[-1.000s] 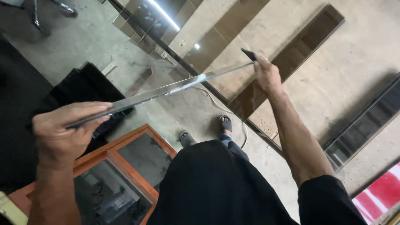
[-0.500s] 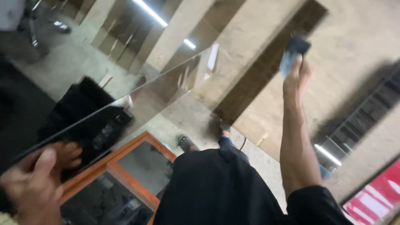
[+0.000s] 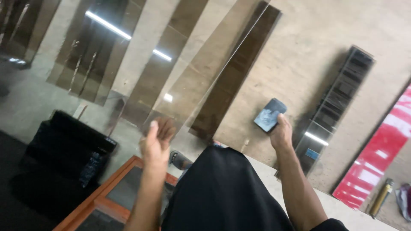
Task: Cleaning and polishing the edges of glass strips using a handheld block
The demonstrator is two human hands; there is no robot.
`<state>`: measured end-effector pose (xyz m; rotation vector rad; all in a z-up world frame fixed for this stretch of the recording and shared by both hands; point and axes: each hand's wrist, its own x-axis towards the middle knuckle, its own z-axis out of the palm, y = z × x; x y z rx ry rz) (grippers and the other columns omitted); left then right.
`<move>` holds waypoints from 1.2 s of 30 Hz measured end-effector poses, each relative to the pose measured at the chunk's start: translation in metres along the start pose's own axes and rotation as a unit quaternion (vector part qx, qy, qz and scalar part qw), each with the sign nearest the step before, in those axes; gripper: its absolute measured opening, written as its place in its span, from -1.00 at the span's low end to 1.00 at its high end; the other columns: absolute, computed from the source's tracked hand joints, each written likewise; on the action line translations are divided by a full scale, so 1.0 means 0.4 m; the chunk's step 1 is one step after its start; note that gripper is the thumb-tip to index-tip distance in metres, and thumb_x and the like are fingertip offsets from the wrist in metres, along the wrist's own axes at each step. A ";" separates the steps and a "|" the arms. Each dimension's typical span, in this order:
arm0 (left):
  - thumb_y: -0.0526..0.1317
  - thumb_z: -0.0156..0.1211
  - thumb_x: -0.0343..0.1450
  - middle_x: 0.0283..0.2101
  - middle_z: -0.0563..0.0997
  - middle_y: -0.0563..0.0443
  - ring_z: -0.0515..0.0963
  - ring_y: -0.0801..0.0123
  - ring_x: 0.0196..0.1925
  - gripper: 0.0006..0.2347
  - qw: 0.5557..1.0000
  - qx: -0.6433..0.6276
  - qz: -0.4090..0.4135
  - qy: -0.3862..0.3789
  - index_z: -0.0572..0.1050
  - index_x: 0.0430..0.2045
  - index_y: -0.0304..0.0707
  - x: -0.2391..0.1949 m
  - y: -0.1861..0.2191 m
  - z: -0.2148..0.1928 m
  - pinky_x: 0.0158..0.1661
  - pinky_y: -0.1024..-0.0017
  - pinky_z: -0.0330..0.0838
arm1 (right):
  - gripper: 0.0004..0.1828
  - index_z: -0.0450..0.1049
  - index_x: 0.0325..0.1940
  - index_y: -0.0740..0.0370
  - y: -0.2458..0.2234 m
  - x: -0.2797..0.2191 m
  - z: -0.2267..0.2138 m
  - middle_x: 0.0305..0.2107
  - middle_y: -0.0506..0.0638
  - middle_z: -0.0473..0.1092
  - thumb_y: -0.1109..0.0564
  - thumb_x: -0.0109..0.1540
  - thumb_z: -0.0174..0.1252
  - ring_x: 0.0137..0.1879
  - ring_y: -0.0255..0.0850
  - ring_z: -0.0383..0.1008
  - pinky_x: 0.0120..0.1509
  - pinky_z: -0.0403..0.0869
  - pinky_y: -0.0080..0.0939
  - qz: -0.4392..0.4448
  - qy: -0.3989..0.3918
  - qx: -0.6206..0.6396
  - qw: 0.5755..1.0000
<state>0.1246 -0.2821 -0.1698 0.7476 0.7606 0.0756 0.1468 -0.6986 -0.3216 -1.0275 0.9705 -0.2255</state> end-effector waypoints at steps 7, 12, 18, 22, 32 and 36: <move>-0.27 0.23 0.50 -0.03 0.66 -0.45 0.73 -0.14 -0.05 -0.80 0.998 -0.051 -0.036 0.033 0.58 -0.14 -0.53 0.076 -0.171 0.083 -0.16 0.00 0.73 | -0.75 0.51 0.11 0.29 -0.016 -0.025 -0.007 -0.10 0.28 0.52 0.13 0.43 0.07 0.00 0.01 0.63 0.06 0.64 0.14 0.000 -0.056 0.006 0.998; -0.24 0.18 0.51 0.02 0.66 -0.41 0.71 -0.09 -0.01 -0.75 0.997 -0.029 -0.048 0.048 0.54 -0.05 -0.52 0.031 -0.200 0.133 -0.11 0.05 0.72 | -0.75 0.52 0.11 0.28 -0.107 -0.125 0.064 -0.19 0.27 0.52 0.12 0.41 0.11 -0.08 -0.02 0.63 -0.02 0.67 0.06 0.017 -0.057 -0.013 0.998; -0.20 0.25 0.49 0.04 0.65 -0.38 0.70 -0.09 0.01 -0.71 0.993 0.051 -0.075 0.079 0.51 -0.01 -0.47 0.034 -0.318 0.092 -0.12 0.05 0.69 | -0.83 0.58 -0.02 0.18 0.012 0.025 -0.031 -0.26 0.15 0.51 0.09 0.40 0.14 -0.17 -0.15 0.60 -0.12 0.67 -0.08 -0.016 -0.071 -0.072 0.995; 0.02 0.31 0.45 -0.24 0.70 -0.44 0.75 -0.10 -0.34 -0.58 0.950 0.257 -0.155 0.090 0.59 -0.22 -0.53 0.004 -0.313 0.066 -0.45 0.12 0.71 | -0.84 0.59 -0.11 0.17 0.005 0.025 -0.025 -0.41 0.16 0.48 0.08 0.41 0.13 -0.31 -0.14 0.59 -0.24 0.64 -0.12 -0.017 -0.078 -0.068 0.995; 0.03 0.66 0.06 0.24 0.44 -0.43 0.41 -0.38 0.28 -0.09 0.627 0.748 0.219 -0.003 0.33 0.32 -0.30 -0.059 -0.226 0.120 0.24 -0.17 0.28 | -0.80 0.49 -0.31 0.04 0.030 0.052 -0.052 -0.58 -0.07 0.31 0.03 0.40 0.15 -0.52 -0.34 0.39 -0.45 0.48 -0.30 -0.030 -0.077 -0.082 0.993; 0.19 0.63 0.00 0.35 0.27 -0.49 0.31 -0.51 0.31 0.14 0.493 0.845 0.190 -0.083 0.07 0.45 -0.28 -0.031 -0.265 0.165 0.25 -0.27 0.25 | -0.86 0.54 -0.22 0.11 0.000 0.037 -0.012 -0.47 -0.08 0.36 0.04 0.36 0.20 -0.41 -0.35 0.44 -0.31 0.52 -0.32 0.004 -0.043 -0.038 0.998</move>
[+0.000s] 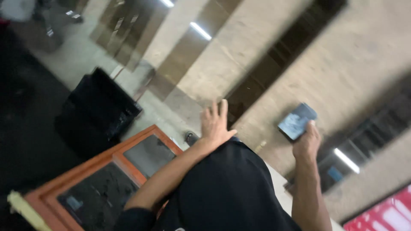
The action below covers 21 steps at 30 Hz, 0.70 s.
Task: Cleaning and polishing the edges of glass strips using a handheld block
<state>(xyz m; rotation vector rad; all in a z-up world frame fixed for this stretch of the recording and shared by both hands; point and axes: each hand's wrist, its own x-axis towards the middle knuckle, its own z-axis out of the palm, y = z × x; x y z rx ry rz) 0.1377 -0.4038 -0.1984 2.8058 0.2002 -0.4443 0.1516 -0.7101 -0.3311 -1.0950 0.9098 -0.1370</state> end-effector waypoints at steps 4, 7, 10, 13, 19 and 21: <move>0.02 0.52 0.19 0.30 0.33 -0.49 0.42 -0.37 0.24 -0.03 0.998 0.033 0.046 0.004 0.03 0.46 -0.29 0.002 -0.033 0.049 0.19 -0.28 0.29 | -0.88 0.54 -0.12 0.11 -0.001 0.021 -0.009 -0.36 -0.03 0.40 0.05 0.37 0.20 -0.29 -0.32 0.49 -0.19 0.56 -0.26 0.038 -0.060 -0.021 0.997; 0.10 0.50 0.17 0.33 0.32 -0.45 0.33 -0.37 0.34 -0.04 0.999 -0.016 0.033 0.009 0.07 0.46 -0.16 0.010 -0.075 0.045 0.27 -0.32 0.15 | -0.86 0.53 -0.03 0.12 0.010 0.043 -0.010 -0.27 0.01 0.43 0.06 0.38 0.19 -0.19 -0.29 0.53 -0.09 0.59 -0.22 0.060 -0.083 -0.031 0.994; 0.08 0.54 0.14 0.19 0.43 -0.42 0.39 -0.40 0.28 -0.17 0.979 -0.136 -0.046 0.143 0.28 0.28 -0.22 0.006 -0.141 -0.013 0.27 -0.25 0.17 | -0.82 0.53 0.06 0.12 0.020 0.065 -0.043 -0.18 0.05 0.47 0.07 0.39 0.19 -0.09 -0.26 0.57 0.00 0.63 -0.17 0.060 -0.075 -0.032 0.995; 0.13 0.44 0.24 0.27 0.24 -0.52 0.20 -0.36 0.37 -0.16 0.887 -0.308 -0.267 0.218 0.19 0.28 -0.45 0.024 -0.324 0.015 0.35 -0.12 0.01 | -0.76 0.53 0.14 0.12 0.033 0.085 -0.078 -0.09 0.09 0.51 0.07 0.40 0.18 0.01 -0.23 0.61 0.10 0.66 -0.12 0.047 -0.050 -0.026 0.997; 0.20 0.43 0.36 0.44 0.23 -0.37 0.23 -0.12 0.50 -0.11 0.585 -0.679 -0.423 0.135 0.03 0.43 -0.31 0.144 -0.625 0.029 0.43 -0.09 0.09 | -0.73 0.52 0.16 0.21 0.010 -0.019 -0.036 -0.08 0.14 0.52 0.12 0.39 0.19 0.03 -0.19 0.62 0.13 0.66 -0.04 0.044 -0.005 -0.010 0.999; 0.14 0.37 0.42 0.47 0.19 -0.34 0.20 -0.11 0.53 -0.17 0.454 -0.810 -0.368 0.050 0.02 0.43 -0.35 0.194 -0.663 0.054 0.45 -0.09 0.05 | -0.73 0.52 0.15 0.25 -0.027 -0.075 -0.016 -0.10 0.16 0.52 0.14 0.39 0.19 0.02 -0.18 0.61 0.12 0.65 -0.02 0.045 0.011 -0.003 0.999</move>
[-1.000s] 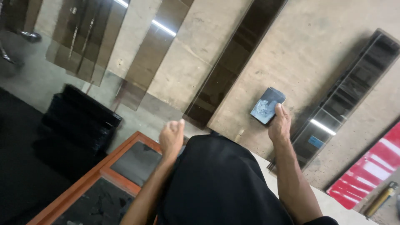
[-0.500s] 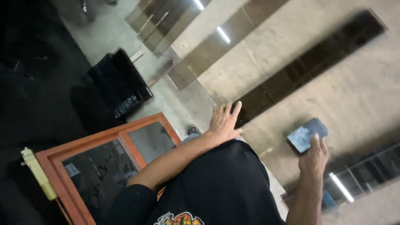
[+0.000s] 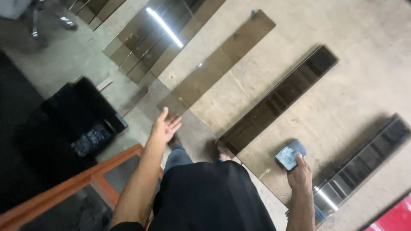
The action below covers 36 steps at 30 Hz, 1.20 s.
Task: Cleaning and polishing the edges of glass strips using a handheld block
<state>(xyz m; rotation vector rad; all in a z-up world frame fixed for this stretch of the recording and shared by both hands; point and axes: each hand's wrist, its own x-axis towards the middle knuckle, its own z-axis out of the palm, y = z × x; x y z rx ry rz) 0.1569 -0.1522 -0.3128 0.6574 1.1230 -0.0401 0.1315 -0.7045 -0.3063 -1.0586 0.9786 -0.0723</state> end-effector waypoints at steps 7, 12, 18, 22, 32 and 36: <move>0.00 0.35 0.39 -0.38 0.67 -0.06 0.67 0.25 -0.33 -0.76 0.996 0.007 -0.038 -0.074 0.57 -0.36 -0.17 0.157 -0.080 -0.030 -0.09 0.22 0.55 | -0.63 0.41 0.24 0.13 0.014 -0.096 0.073 0.08 0.02 0.49 -0.04 0.41 -0.01 0.11 -0.14 0.53 0.22 0.45 -0.09 -0.140 -0.013 -0.366 0.920; -0.14 0.22 0.53 0.06 0.66 -0.29 0.69 0.05 0.07 -0.69 0.990 0.077 0.028 -0.116 0.53 0.00 -0.48 -0.049 0.102 0.054 0.11 0.15 0.55 | -0.55 0.35 0.31 0.26 0.020 -0.167 0.200 0.20 0.17 0.44 -0.07 0.46 0.05 0.30 -0.04 0.52 0.35 0.51 0.25 0.009 -0.029 0.079 0.996; 0.03 0.25 0.46 -0.33 0.72 -0.31 0.73 0.16 -0.22 -0.62 0.910 0.326 0.234 -0.103 0.70 -0.29 -0.41 -0.223 0.446 0.117 -0.25 0.19 0.57 | -0.66 0.43 0.30 0.18 0.046 -0.244 0.540 0.13 0.25 0.43 0.10 0.44 0.10 0.26 -0.06 0.51 0.39 0.49 0.08 -0.149 -0.071 -0.010 0.986; -0.21 0.27 0.42 -0.46 0.74 -0.12 0.75 0.26 -0.37 -0.87 0.791 0.370 0.446 -0.196 0.75 -0.34 -0.15 -0.273 0.620 0.131 -0.35 0.32 0.61 | -0.60 0.43 0.23 0.40 -0.046 -0.538 0.953 -0.14 0.21 0.46 0.16 0.35 0.24 0.01 -0.11 0.49 0.15 0.52 0.01 -0.325 -0.111 -0.230 0.911; -0.16 0.33 0.45 -0.22 0.73 -0.16 0.72 0.08 -0.09 -0.80 0.661 0.533 0.506 -0.153 0.69 -0.15 -0.24 -0.369 0.803 0.266 -0.15 0.10 0.59 | -0.49 0.30 0.46 0.09 -0.023 -0.776 1.425 0.42 0.04 0.24 -0.09 0.45 -0.11 0.55 0.01 0.27 0.66 0.17 0.07 -0.694 -0.373 -0.249 0.563; -0.22 0.33 0.45 -0.25 0.73 -0.20 0.72 0.04 -0.15 -0.85 0.646 0.527 0.531 -0.149 0.71 -0.19 -0.23 -0.358 0.821 0.269 -0.29 0.21 0.61 | -0.51 0.36 0.40 0.04 -0.003 -0.400 1.365 0.31 0.02 0.34 -0.09 0.42 -0.13 0.42 -0.05 0.34 0.50 0.28 0.02 -0.511 -0.360 -0.333 0.706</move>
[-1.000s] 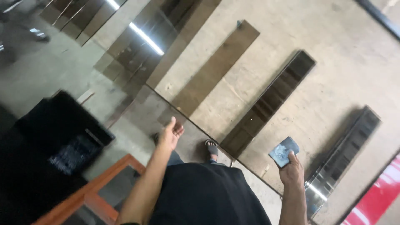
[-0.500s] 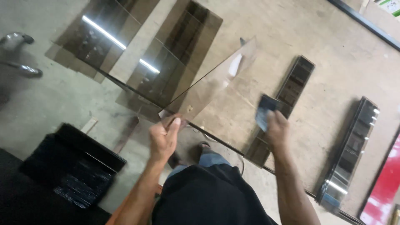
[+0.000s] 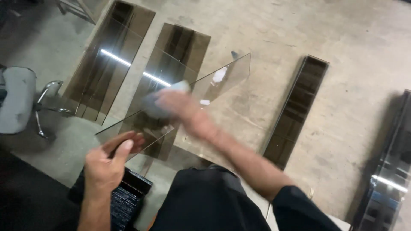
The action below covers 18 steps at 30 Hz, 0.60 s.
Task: Cleaning and polishing the edges of glass strips using a handheld block
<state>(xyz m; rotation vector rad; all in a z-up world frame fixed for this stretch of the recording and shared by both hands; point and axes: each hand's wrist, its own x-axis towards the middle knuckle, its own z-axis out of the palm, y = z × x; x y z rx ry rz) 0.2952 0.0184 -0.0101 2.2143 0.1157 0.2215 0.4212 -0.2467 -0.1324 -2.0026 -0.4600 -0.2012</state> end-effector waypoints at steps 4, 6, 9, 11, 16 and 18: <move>-0.46 0.07 0.49 -0.14 0.68 -0.42 0.76 -0.02 -0.21 -0.81 0.984 -0.160 -0.074 -0.036 0.52 -0.07 -0.67 0.038 0.067 0.010 -0.17 0.26 0.76 | -0.56 0.37 0.38 0.07 0.436 0.108 -0.146 0.26 0.09 0.37 0.06 0.42 -0.13 0.38 -0.07 0.32 0.44 0.29 -0.05 0.157 0.007 -0.007 0.988; -0.47 0.04 0.51 -0.14 0.66 -0.47 0.74 -0.08 -0.20 -0.81 0.976 -0.195 -0.088 -0.036 0.50 -0.06 -0.70 0.043 0.068 0.015 -0.15 0.21 0.75 | -0.57 0.28 0.45 0.19 0.381 0.166 -0.206 0.38 0.19 0.25 0.22 0.47 -0.09 0.54 0.03 0.18 0.63 0.15 -0.04 -0.013 0.114 -0.076 0.990; -0.50 0.04 0.52 -0.14 0.67 -0.43 0.73 -0.02 -0.20 -0.83 0.981 -0.153 -0.118 -0.010 0.53 -0.07 -0.68 0.079 0.119 0.016 -0.17 0.29 0.71 | -0.38 0.28 -0.11 0.05 0.077 0.191 -0.226 -0.19 -0.05 0.46 -0.14 -0.07 0.46 -0.13 -0.31 0.51 -0.14 0.57 -0.23 0.418 0.261 0.220 0.842; -0.51 0.05 0.51 -0.18 0.66 -0.47 0.74 -0.11 -0.20 -0.84 0.983 -0.143 -0.111 -0.020 0.52 -0.10 -0.72 0.095 0.124 0.005 -0.16 0.20 0.73 | -0.34 0.26 0.46 0.11 0.202 0.110 -0.084 0.42 0.02 0.22 0.55 0.32 -0.06 0.58 -0.01 0.18 0.75 0.11 0.14 -0.148 -0.036 0.049 0.987; -0.47 0.07 0.51 -0.18 0.65 -0.47 0.73 -0.12 -0.22 -0.84 0.982 -0.153 -0.110 -0.007 0.51 -0.13 -0.71 0.112 0.083 0.001 -0.20 0.19 0.73 | -0.42 0.19 0.52 -0.04 0.729 0.180 -0.220 0.37 0.08 0.29 0.18 0.38 -0.06 0.33 0.08 0.35 0.36 0.27 0.03 0.068 0.092 -0.070 0.991; -0.48 0.08 0.51 -0.19 0.66 -0.45 0.73 -0.08 -0.24 -0.85 0.980 -0.161 -0.114 -0.016 0.52 -0.13 -0.70 0.119 0.070 0.007 -0.19 0.21 0.73 | -0.47 0.13 0.54 0.05 0.750 0.147 -0.223 0.30 0.17 0.38 0.11 0.48 0.04 0.13 0.30 0.54 0.13 0.51 0.15 -0.045 0.148 -0.170 0.973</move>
